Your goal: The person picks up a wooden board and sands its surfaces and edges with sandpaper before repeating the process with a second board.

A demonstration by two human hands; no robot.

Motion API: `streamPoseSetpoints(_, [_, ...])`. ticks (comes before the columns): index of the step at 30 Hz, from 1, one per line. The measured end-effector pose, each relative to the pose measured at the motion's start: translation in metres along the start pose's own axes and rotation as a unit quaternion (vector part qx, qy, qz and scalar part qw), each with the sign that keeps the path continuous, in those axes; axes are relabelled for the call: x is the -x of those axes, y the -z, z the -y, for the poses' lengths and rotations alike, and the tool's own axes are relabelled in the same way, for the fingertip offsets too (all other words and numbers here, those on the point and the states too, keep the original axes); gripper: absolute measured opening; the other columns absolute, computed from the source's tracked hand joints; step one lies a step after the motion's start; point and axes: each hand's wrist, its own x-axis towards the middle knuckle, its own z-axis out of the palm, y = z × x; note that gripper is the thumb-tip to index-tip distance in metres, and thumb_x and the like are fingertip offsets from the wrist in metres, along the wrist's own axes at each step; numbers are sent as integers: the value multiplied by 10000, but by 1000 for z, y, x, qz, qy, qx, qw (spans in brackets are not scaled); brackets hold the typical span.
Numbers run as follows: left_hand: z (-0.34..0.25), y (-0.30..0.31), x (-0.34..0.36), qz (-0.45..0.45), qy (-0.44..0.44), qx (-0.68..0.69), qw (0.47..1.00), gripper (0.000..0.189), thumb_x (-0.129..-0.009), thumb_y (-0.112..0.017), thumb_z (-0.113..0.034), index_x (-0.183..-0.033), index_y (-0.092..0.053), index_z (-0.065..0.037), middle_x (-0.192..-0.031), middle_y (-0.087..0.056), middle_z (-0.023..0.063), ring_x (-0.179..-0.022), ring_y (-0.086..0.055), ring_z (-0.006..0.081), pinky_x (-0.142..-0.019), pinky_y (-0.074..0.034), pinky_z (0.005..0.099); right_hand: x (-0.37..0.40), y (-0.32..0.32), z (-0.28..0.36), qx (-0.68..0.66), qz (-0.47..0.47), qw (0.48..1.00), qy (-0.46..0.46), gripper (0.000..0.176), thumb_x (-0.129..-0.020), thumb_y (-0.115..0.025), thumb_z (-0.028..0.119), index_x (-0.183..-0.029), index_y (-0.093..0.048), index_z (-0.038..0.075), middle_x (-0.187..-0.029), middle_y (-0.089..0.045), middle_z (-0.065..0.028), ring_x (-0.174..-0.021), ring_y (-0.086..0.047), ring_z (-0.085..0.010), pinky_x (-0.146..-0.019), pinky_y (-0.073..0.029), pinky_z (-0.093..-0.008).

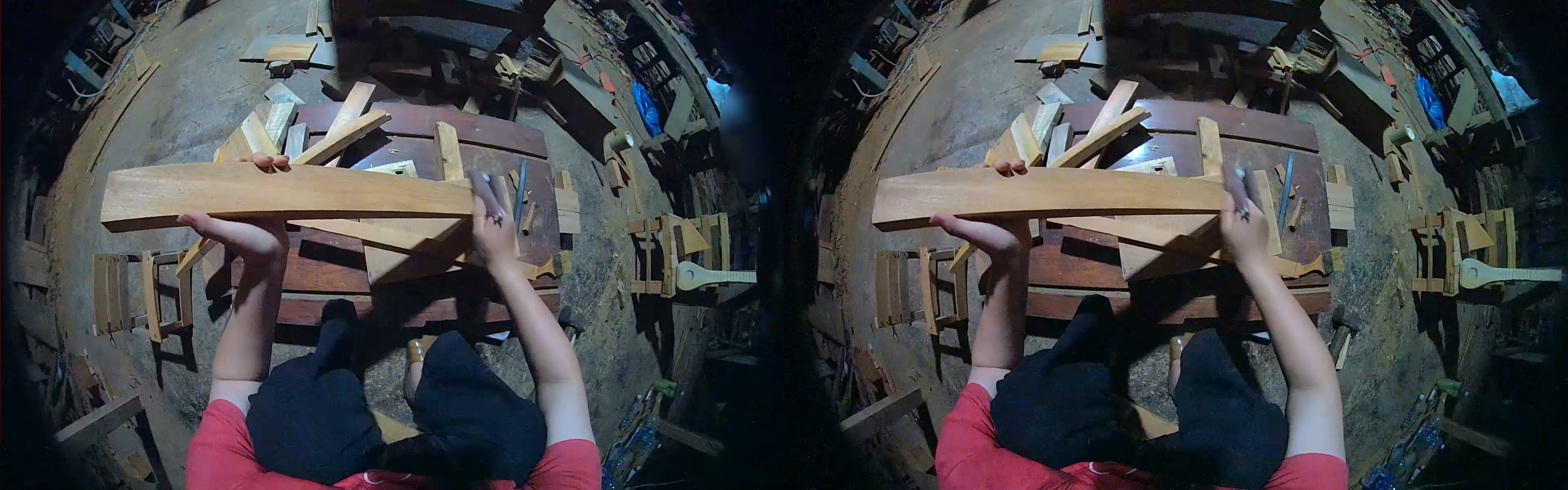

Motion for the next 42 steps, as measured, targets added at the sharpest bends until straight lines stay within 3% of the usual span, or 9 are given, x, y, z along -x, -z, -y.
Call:
streamPoseSetpoints(1, [0, -2, 1, -3, 3, 6, 1000, 802, -635, -175, -735, -947, -348, -17, -811, -438, 158, -775, -450, 281, -765, -359, 394, -2, -15, 1, -127, -1, 991, 51, 374, -732, -404, 27, -1097, -458, 88, -1123, -430, -160, -1056, -408, -260, -827, -369, -310])
streamPoseSetpoints(5, [1, 2, 0, -15, 13, 9, 1000, 813, -627, -185, -741, -961, -345, -17, -834, -439, 158, -792, -447, 282, -775, -354, 399, -18, -9, 97, -191, 80, 935, 288, 343, -755, -400, 98, -1091, -451, 54, -978, -516, -179, -1024, -432, -285, -850, -354, -340])
streamPoseSetpoints(8, [6, 15, -2, 6, 24, 41, 999, 817, -633, -189, -735, -994, -344, -19, -872, -441, 153, -825, -445, 279, -794, -348, 404, -2, -5, 82, -191, 175, 942, 215, 318, -771, -408, 155, -1050, -478, 19, -993, -510, -175, -1025, -436, -264, -857, -349, -335])
streamPoseSetpoints(14, [0, 15, -4, 125, 38, 72, 989, 858, -646, -207, -715, -1140, -283, -18, -934, -445, 149, -900, -438, 282, -844, -311, 409, 2, -3, -37, -127, -20, 990, 55, 276, -788, -420, 144, -993, -493, -25, -961, -533, -144, -935, -494, -210, -791, -380, -296])
streamPoseSetpoints(18, [3, 19, -14, 145, -9, -2, 989, 802, -686, -242, -666, -1157, -263, -17, -951, -457, 165, -930, -436, 294, -858, -301, 413, 1, 6, -88, -80, -6, 997, -4, 307, -818, -347, 162, -1042, -475, -4, -1058, -485, -128, -1057, -395, -203, -871, -312, -289])
streamPoseSetpoints(25, [7, 24, -22, -97, 128, -104, 982, 680, -755, -236, -593, -953, -468, 15, -982, -490, 177, -936, -464, 231, -854, -316, 384, -9, 7, -64, 15, -100, 995, 22, 310, -797, -356, 144, -1081, -465, 85, -1125, -428, -133, -1065, -378, -267, -886, -289, -327])
streamPoseSetpoints(36, [20, 49, -25, -76, 168, -96, 978, 543, -766, -422, -457, -1021, -403, 22, -930, -489, 128, -846, -503, 236, -749, -412, 357, -11, -8, -82, 1, -83, 994, -71, 298, -780, -417, 227, -1010, -496, 54, -1042, -469, -183, -1005, -412, -329, -841, -323, -370])
streamPoseSetpoints(40, [22, 50, -22, -60, 138, -162, 975, 399, -758, -532, -287, -995, -451, 24, -930, -509, 120, -829, -517, 206, -717, -438, 342, -24, -14, -82, 42, -148, 988, 17, 316, -780, -413, 264, -990, -504, 46, -984, -500, -189, -943, -453, -345, -810, -346, -378])
streamPoseSetpoints(42, [21, 44, -19, -64, 133, -163, 975, 406, -749, -546, -275, -995, -448, 34, -932, -507, 124, -829, -517, 204, -712, -442, 336, -29, -21, -56, -140, -75, 976, -151, 328, -768, -430, 288, -973, -511, 45, -924, -530, -179, -843, -509, -332, -741, -388, -367])
